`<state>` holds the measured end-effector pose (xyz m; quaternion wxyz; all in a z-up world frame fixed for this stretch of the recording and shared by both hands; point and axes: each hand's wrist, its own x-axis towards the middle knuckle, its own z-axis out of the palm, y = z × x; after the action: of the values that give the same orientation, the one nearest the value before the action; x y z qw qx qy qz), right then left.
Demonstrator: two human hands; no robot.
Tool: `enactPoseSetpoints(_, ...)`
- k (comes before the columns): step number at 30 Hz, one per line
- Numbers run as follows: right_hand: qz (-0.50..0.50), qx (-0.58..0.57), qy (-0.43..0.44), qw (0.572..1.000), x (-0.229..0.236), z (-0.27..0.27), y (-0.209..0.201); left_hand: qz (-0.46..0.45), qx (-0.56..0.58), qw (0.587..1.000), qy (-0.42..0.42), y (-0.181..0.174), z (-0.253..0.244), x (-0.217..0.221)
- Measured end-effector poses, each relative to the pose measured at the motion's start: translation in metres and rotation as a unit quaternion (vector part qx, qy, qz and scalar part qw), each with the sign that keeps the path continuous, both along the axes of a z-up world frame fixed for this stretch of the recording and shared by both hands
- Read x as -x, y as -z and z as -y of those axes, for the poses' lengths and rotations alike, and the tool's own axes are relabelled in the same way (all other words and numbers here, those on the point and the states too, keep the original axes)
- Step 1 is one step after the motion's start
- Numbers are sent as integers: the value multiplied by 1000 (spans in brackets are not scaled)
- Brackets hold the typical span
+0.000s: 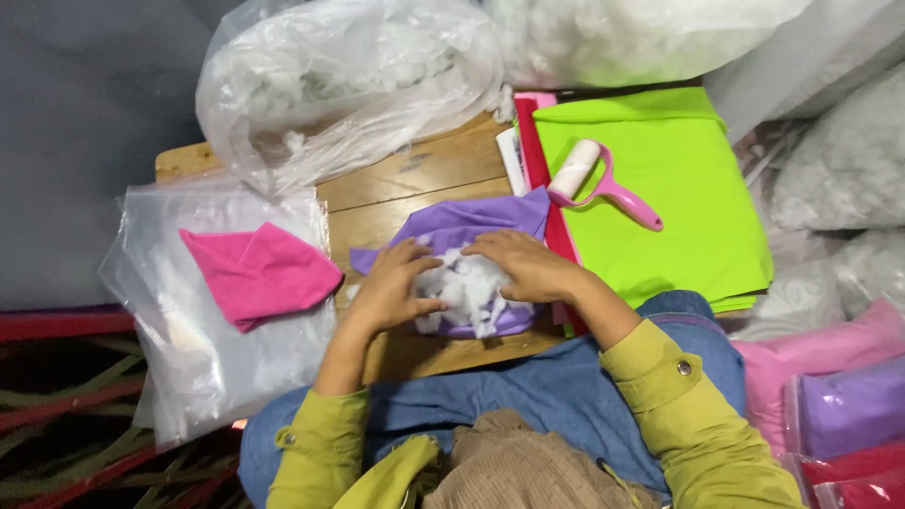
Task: Cleaning fabric pieces with a lint roller and then stuffing a purple fabric pouch with white fiberfill stuffing.
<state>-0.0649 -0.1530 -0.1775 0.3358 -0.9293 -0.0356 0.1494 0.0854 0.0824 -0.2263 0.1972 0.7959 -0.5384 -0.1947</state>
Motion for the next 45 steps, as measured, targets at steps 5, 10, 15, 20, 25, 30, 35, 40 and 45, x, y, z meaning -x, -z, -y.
enactPoseSetpoints(5, 19, 135, 172, 976, 10, 55, 65, 24, -81, 970, -230, 50, -13, -16)
enactPoseSetpoints(10, -27, 235, 199, 951, 5, 45, 126, -4, -175, 940, -292, 66, -12, -15)
enactPoseSetpoints(15, -7, 155, 298, 942, 14, 71, 50, -105, -68, 916, -382, 1, -25, -31)
enactPoseSetpoints(20, 91, 101, 369, 919, 31, 62, -10, -193, 59, 888, -413, -44, -4, -13)
enactPoseSetpoints(25, 124, 27, 421, 898, 31, 51, -32, -198, 123, 890, -391, -50, 8, 0)
enactPoseSetpoints(30, 62, 72, 438, 894, 29, 62, -22, -187, 98, 881, -423, -49, -2, -11)
enactPoseSetpoints(35, 95, 86, 411, 903, 13, 70, 18, -19, 2, 912, -409, -32, -3, -8)
enactPoseSetpoints(40, 121, 139, 392, 901, 15, 23, 6, 152, 156, 933, -285, -6, 6, 21)
enactPoseSetpoints(45, 208, 212, 38, 954, 19, -16, 41, 318, 110, 941, -25, 57, 31, 34)
